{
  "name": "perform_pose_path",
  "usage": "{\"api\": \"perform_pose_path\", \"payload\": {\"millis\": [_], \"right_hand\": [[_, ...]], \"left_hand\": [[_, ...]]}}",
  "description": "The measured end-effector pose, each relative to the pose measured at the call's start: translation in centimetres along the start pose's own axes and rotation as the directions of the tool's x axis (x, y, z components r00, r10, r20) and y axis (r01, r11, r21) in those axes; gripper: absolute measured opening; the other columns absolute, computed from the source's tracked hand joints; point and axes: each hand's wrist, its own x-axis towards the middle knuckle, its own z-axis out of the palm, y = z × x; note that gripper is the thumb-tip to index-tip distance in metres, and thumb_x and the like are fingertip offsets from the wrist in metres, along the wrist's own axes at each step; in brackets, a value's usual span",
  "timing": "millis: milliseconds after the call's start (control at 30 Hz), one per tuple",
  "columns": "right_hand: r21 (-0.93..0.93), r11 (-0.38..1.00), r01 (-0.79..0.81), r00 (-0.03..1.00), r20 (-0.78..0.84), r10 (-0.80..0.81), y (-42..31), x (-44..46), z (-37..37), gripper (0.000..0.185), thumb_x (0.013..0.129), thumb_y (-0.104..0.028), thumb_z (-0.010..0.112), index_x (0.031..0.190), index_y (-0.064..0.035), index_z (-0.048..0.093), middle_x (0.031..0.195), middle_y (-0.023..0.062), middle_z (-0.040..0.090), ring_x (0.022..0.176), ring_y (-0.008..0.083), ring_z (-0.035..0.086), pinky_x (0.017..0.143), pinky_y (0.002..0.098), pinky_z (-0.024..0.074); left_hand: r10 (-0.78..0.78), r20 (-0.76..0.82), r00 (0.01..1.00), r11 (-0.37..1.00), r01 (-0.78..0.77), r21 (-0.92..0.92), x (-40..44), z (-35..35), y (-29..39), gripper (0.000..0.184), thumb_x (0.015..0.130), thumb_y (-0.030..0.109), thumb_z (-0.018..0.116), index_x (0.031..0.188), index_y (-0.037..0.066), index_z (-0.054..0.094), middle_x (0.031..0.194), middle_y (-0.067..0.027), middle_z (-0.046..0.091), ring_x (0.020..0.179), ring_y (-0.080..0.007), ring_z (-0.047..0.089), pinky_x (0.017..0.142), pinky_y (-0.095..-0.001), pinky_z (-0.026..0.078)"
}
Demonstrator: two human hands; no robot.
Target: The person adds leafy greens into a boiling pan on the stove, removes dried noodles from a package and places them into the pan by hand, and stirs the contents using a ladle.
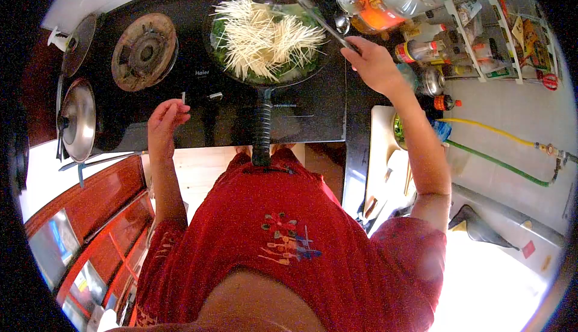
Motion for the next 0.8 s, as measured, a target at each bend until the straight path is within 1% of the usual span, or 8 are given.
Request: {"api": "perform_pose_path", "payload": {"millis": [67,167,267,367,500,533,633,800], "right_hand": [[-0.108,0.993,0.043,0.996,-0.068,-0.050,-0.2,0.5,0.8,0.035,0.085,-0.027,0.056,0.108,-0.0007,0.054,0.077,0.0165,0.061,0.068,0.0272,0.061,0.064,0.0356,0.0467],[-0.007,0.994,-0.105,0.994,-0.041,0.105,-1.4,1.5,1.4,0.033,0.084,-0.026,0.056,0.107,-0.0020,0.056,0.084,0.0213,0.061,0.078,0.0353,0.060,0.068,0.0388,0.0468],[-0.042,0.999,0.013,0.988,-0.156,-0.019,-0.4,3.5,3.4,0.033,0.085,-0.029,0.054,0.105,-0.0031,0.056,0.085,0.0220,0.061,0.080,0.0381,0.059,0.069,0.0412,0.0468],[-0.072,0.997,-0.009,0.983,-0.185,-0.005,0.3,5.7,6.1,0.035,0.086,-0.033,0.051,0.104,-0.0041,0.057,0.085,0.0224,0.061,0.080,0.0378,0.059,0.070,0.0423,0.0470],[-0.161,0.987,0.021,0.997,-0.074,-0.033,-1.6,5.0,7.4,0.033,0.087,-0.035,0.047,0.106,-0.0099,0.057,0.082,0.0200,0.062,0.078,0.0378,0.059,0.069,0.0447,0.0475],[-0.269,0.961,0.065,0.991,-0.095,-0.093,-1.5,4.4,7.6,0.030,0.087,-0.034,0.047,0.105,-0.0114,0.056,0.080,0.0182,0.062,0.074,0.0372,0.060,0.066,0.0473,0.0480],[-0.452,0.891,-0.037,0.999,-0.023,0.030,-2.6,2.5,6.2,0.030,0.085,-0.032,0.053,0.109,-0.0148,0.057,0.077,0.0146,0.062,0.075,0.0324,0.061,0.063,0.0434,0.0480],[-0.601,0.799,-0.005,0.997,-0.060,-0.039,-0.7,0.4,5.0,0.032,0.083,-0.032,0.054,0.113,-0.0187,0.054,0.078,0.0105,0.063,0.073,0.0307,0.062,0.060,0.0423,0.0490]], "left_hand": [[0.004,0.002,1.000,1.000,-0.004,-0.002,0.0,-0.2,-0.2,0.019,0.089,0.016,0.051,0.100,0.002,0.059,0.088,-0.0084,0.063,0.076,-0.0138,0.060,0.071,-0.0254,0.048],[0.005,-0.020,1.000,1.000,-0.005,-0.003,-0.4,-0.7,-0.6,0.019,0.089,0.017,0.051,0.099,0.002,0.058,0.088,-0.0088,0.063,0.075,-0.0139,0.060,0.070,-0.0257,0.049],[-0.008,-0.052,0.999,1.000,0.008,-0.001,-0.9,-1.2,-1.0,0.019,0.089,0.016,0.051,0.100,0.002,0.058,0.088,-0.0089,0.063,0.074,-0.0141,0.060,0.070,-0.0261,0.050],[-0.020,-0.065,0.998,1.000,0.020,-0.004,-1.3,-1.6,-1.6,0.019,0.090,0.016,0.051,0.100,0.002,0.058,0.088,-0.0088,0.063,0.074,-0.0142,0.060,0.070,-0.0263,0.050],[-0.036,-0.079,0.996,0.999,0.036,-0.009,-1.7,-1.9,-1.8,0.019,0.090,0.016,0.051,0.100,0.002,0.058,0.088,-0.0086,0.063,0.075,-0.0143,0.060,0.070,-0.0265,0.050],[-0.042,-0.083,0.996,0.999,0.042,-0.008,-1.7,-1.9,-1.8,0.019,0.090,0.016,0.051,0.100,0.002,0.059,0.088,-0.0085,0.063,0.075,-0.0143,0.060,0.070,-0.0265,0.050],[-0.050,-0.078,0.996,0.999,0.048,-0.017,-1.6,-2.0,-2.0,0.019,0.089,0.016,0.051,0.100,0.002,0.059,0.088,-0.0083,0.063,0.075,-0.0143,0.060,0.070,-0.0265,0.050],[-0.046,-0.055,0.997,0.999,0.045,-0.010,-1.1,-1.4,-1.7,0.019,0.089,0.016,0.052,0.100,0.002,0.058,0.088,-0.0080,0.063,0.076,-0.0141,0.060,0.070,-0.0262,0.050]]}}
